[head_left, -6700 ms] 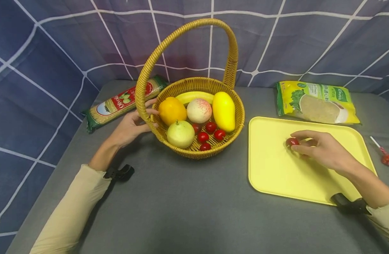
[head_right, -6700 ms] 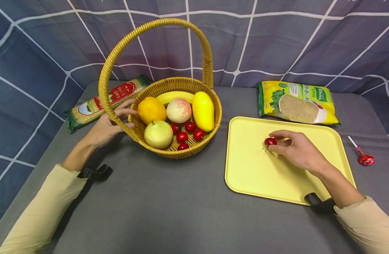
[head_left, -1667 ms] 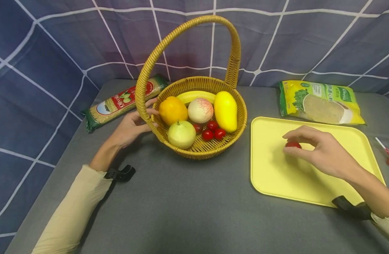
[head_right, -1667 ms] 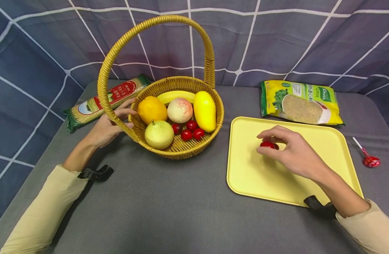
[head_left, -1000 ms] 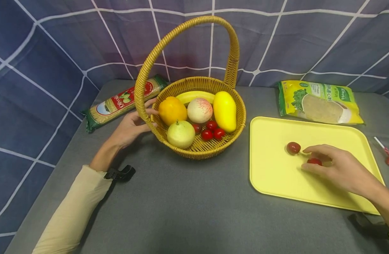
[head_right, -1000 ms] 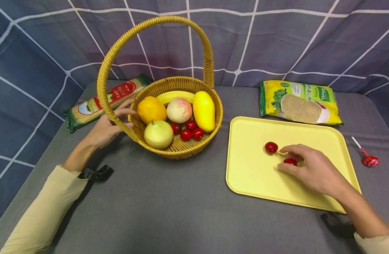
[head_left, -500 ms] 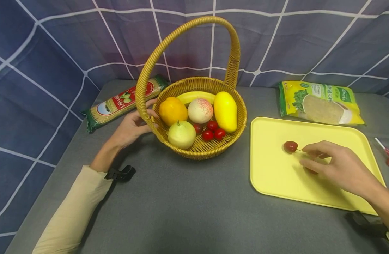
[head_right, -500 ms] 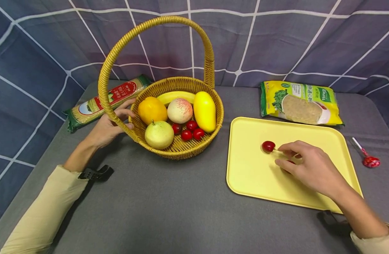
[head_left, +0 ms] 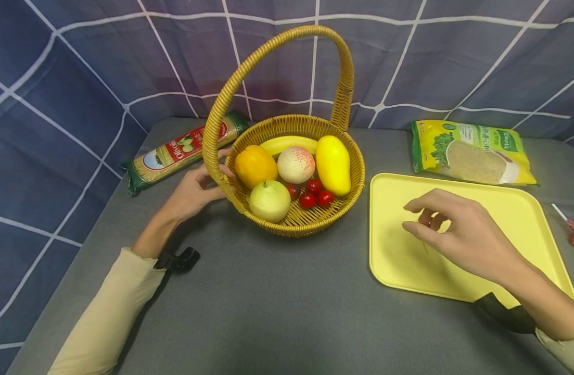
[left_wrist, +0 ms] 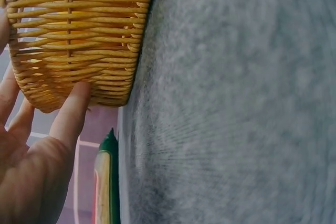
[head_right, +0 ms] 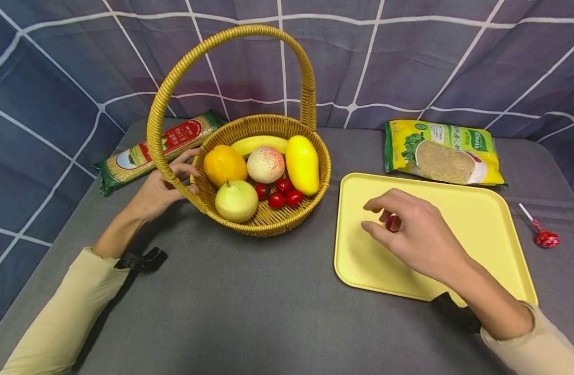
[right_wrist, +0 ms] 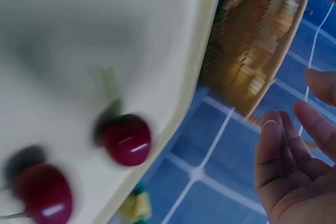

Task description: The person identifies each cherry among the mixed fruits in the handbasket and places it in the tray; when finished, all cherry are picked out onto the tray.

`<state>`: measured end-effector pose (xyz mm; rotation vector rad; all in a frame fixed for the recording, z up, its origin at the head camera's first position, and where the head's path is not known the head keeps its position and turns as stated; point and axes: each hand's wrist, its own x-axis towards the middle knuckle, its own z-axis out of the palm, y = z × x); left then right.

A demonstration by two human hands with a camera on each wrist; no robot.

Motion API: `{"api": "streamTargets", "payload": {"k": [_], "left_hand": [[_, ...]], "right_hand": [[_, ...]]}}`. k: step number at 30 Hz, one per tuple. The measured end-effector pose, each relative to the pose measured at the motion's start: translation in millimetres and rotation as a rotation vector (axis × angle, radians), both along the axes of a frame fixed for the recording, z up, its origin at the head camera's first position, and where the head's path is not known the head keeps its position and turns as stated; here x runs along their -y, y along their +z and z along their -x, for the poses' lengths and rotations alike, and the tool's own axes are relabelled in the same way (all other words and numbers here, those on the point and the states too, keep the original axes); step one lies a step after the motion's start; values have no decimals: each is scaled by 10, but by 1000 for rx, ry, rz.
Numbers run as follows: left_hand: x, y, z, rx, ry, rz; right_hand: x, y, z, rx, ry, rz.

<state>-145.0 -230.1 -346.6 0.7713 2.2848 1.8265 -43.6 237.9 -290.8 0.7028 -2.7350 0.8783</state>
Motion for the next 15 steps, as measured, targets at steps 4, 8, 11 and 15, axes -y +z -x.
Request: {"api": "streamTargets", "payload": {"k": [4,8,11,15], "left_hand": [[1,-1,5,3,4,-5],[7,-5,15,6,4,-11],[11,-12,19,6,1,-14],[10,-23,18,2,-1,-18]], "right_hand": [[268,79,114,-37,74,40],[566,131,256,-57,155,47],[777,148,376,-21,206,11],[1004,144,567,109,240,-90]]}}
